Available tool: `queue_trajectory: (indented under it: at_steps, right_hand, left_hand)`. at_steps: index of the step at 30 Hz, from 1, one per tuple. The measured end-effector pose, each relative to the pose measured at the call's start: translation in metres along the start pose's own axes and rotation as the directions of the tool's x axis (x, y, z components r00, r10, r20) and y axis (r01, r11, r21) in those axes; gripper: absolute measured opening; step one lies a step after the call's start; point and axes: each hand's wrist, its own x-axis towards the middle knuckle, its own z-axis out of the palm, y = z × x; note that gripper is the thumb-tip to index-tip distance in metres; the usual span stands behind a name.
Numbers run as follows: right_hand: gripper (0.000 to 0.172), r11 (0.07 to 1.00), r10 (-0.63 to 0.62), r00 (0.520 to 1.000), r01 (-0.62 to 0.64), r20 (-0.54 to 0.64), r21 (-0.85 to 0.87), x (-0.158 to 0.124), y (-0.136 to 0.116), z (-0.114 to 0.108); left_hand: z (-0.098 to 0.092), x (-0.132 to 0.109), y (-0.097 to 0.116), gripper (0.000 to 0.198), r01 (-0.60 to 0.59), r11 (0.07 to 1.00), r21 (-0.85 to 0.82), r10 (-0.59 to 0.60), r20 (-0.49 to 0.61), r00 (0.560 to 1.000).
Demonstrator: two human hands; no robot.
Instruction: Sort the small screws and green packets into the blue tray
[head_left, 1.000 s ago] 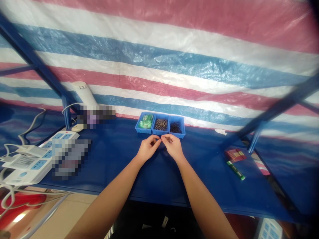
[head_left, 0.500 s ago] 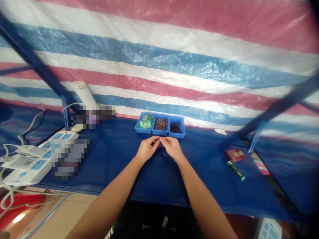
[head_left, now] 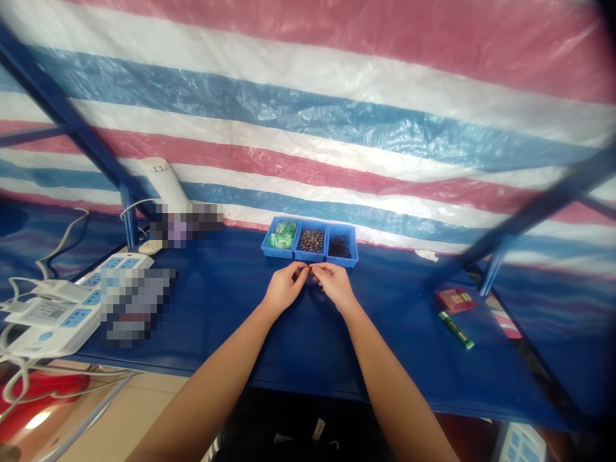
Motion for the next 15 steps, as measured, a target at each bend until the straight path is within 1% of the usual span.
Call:
queue_trajectory:
  at_steps: [2, 5, 7, 9, 15]
  right_hand:
    - [0.025, 0.998, -0.024, 1.0, 0.024, 0.004, -0.053, -0.0002, 0.0005, -0.0006]
    - [0.022, 0.98, -0.117, 0.993, 0.115, -0.003, -0.162, -0.0011, 0.0002, -0.0012]
    - [0.021, 0.967, -0.164, 0.987, 0.159, -0.004, -0.201, -0.002, -0.0008, -0.0015]
    - [0.021, 0.962, -0.18, 0.984, 0.175, -0.005, -0.209, -0.0031, -0.0018, -0.0018]
    - [0.021, 0.966, -0.17, 0.985, 0.167, 0.003, -0.198, -0.0046, -0.003, -0.0013]
  left_hand:
    - [0.0001, 0.0001, -0.001, 0.028, 0.0, 1.0, -0.015, 0.0, -0.015, 1.0]
    - [0.0004, -0.0003, -0.0016, 0.029, -0.018, 0.997, -0.078, 0.016, -0.034, 0.999]
    - [0.0003, -0.0006, -0.0012, 0.031, -0.029, 0.992, -0.119, 0.026, -0.029, 0.999]
    - [-0.0002, -0.0007, -0.0002, 0.032, -0.03, 0.988, -0.151, 0.029, -0.011, 1.0]
    - [-0.002, -0.0006, 0.0028, 0.038, 0.002, 0.979, -0.202, 0.009, 0.054, 0.998]
